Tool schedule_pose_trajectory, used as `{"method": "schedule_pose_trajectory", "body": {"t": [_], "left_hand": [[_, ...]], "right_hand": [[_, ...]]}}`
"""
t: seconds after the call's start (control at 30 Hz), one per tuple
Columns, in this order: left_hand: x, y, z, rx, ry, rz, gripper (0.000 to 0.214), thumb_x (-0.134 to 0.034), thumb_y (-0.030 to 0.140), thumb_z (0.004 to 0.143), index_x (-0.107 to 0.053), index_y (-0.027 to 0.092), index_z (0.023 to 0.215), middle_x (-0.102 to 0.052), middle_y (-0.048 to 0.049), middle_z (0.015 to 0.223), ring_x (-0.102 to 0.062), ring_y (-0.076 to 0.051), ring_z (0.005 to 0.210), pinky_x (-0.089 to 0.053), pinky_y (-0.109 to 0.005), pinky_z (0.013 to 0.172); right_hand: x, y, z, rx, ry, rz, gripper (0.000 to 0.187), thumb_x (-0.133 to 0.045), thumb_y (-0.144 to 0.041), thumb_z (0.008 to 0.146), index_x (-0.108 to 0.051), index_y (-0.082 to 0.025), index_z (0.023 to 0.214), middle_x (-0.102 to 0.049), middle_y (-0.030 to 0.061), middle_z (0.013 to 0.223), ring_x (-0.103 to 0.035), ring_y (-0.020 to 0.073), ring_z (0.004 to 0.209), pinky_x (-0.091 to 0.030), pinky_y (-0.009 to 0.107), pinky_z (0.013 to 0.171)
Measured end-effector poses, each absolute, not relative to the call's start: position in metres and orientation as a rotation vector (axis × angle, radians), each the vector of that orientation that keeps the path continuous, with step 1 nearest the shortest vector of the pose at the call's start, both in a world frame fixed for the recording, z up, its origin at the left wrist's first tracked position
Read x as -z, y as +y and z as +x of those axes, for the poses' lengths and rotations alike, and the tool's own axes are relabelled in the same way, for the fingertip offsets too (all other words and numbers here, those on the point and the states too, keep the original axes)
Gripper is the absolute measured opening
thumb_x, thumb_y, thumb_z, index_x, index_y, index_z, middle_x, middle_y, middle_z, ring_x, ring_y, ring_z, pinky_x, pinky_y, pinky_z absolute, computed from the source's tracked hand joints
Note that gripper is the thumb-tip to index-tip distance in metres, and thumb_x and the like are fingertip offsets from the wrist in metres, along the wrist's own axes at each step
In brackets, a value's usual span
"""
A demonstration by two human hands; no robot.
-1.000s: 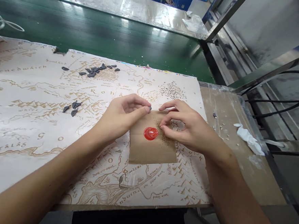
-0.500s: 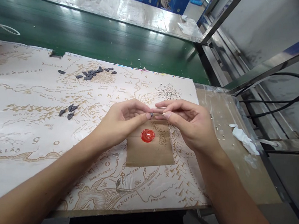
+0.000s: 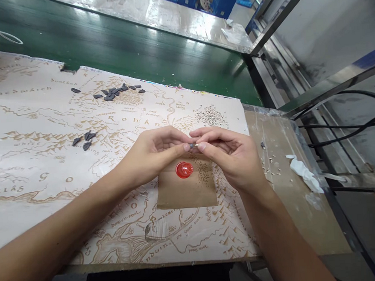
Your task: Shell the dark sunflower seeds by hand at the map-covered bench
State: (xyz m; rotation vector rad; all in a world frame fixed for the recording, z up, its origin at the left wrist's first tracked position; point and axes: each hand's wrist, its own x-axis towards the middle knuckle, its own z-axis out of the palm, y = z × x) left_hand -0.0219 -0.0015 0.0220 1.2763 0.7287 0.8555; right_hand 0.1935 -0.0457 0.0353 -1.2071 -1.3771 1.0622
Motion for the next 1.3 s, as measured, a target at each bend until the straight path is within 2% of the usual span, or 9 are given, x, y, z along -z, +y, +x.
{"method": "schedule_pose_trajectory", "body": {"t": [0.3, 0.5, 0.7, 0.9, 1.3], "left_hand": [[-0.022, -0.001, -0.023, -0.851, 0.723, 1.296, 0.027, -0.098, 0.041, 0.09, -0.088, 0.02, 0.103, -0.09, -0.009, 0.108, -0.085, -0.025, 0.106, -0.068, -0.038, 0.101], [-0.022, -0.002, -0.022, -0.838, 0.738, 1.292, 0.027, -0.099, 0.041, 0.089, -0.089, 0.02, 0.101, -0.09, -0.0088, 0.105, -0.085, -0.025, 0.102, -0.069, -0.037, 0.097], [-0.024, -0.003, -0.021, -0.876, 0.781, 1.304, 0.03, -0.1, 0.045, 0.087, -0.089, 0.02, 0.098, -0.09, -0.0089, 0.101, -0.086, -0.026, 0.098, -0.071, -0.039, 0.093], [-0.025, -0.006, -0.018, -0.947, 0.781, 1.313, 0.026, -0.1, 0.041, 0.087, -0.088, 0.019, 0.094, -0.089, -0.0078, 0.097, -0.086, -0.025, 0.094, -0.071, -0.038, 0.091], [-0.026, -0.013, -0.014, -1.075, 0.849, 1.401, 0.03, -0.098, 0.048, 0.089, -0.086, 0.02, 0.093, -0.089, -0.0086, 0.101, -0.083, -0.025, 0.095, -0.069, -0.039, 0.091]], "right_hand": [[-0.035, -0.045, 0.192, -1.02, -1.423, -1.194, 0.004, -0.088, -0.025, 0.094, -0.087, -0.025, 0.091, -0.087, 0.0075, 0.121, -0.083, 0.0252, 0.117, -0.073, 0.045, 0.106], [-0.034, -0.046, 0.192, -0.988, -1.461, -1.18, 0.005, -0.087, -0.022, 0.095, -0.087, -0.025, 0.091, -0.086, 0.008, 0.12, -0.082, 0.0243, 0.116, -0.074, 0.042, 0.101], [-0.032, -0.045, 0.19, -0.946, -1.462, -1.195, 0.005, -0.087, -0.025, 0.095, -0.086, -0.025, 0.09, -0.086, 0.009, 0.119, -0.081, 0.0264, 0.116, -0.075, 0.045, 0.1], [-0.031, -0.046, 0.188, -0.9, -1.477, -1.161, 0.006, -0.085, -0.02, 0.095, -0.085, -0.025, 0.09, -0.085, 0.0092, 0.118, -0.08, 0.0261, 0.118, -0.074, 0.045, 0.102], [-0.033, -0.048, 0.181, -0.783, -1.487, -1.176, 0.008, -0.08, -0.024, 0.097, -0.081, -0.027, 0.09, -0.085, 0.0089, 0.118, -0.081, 0.0284, 0.118, -0.074, 0.047, 0.102]]}}
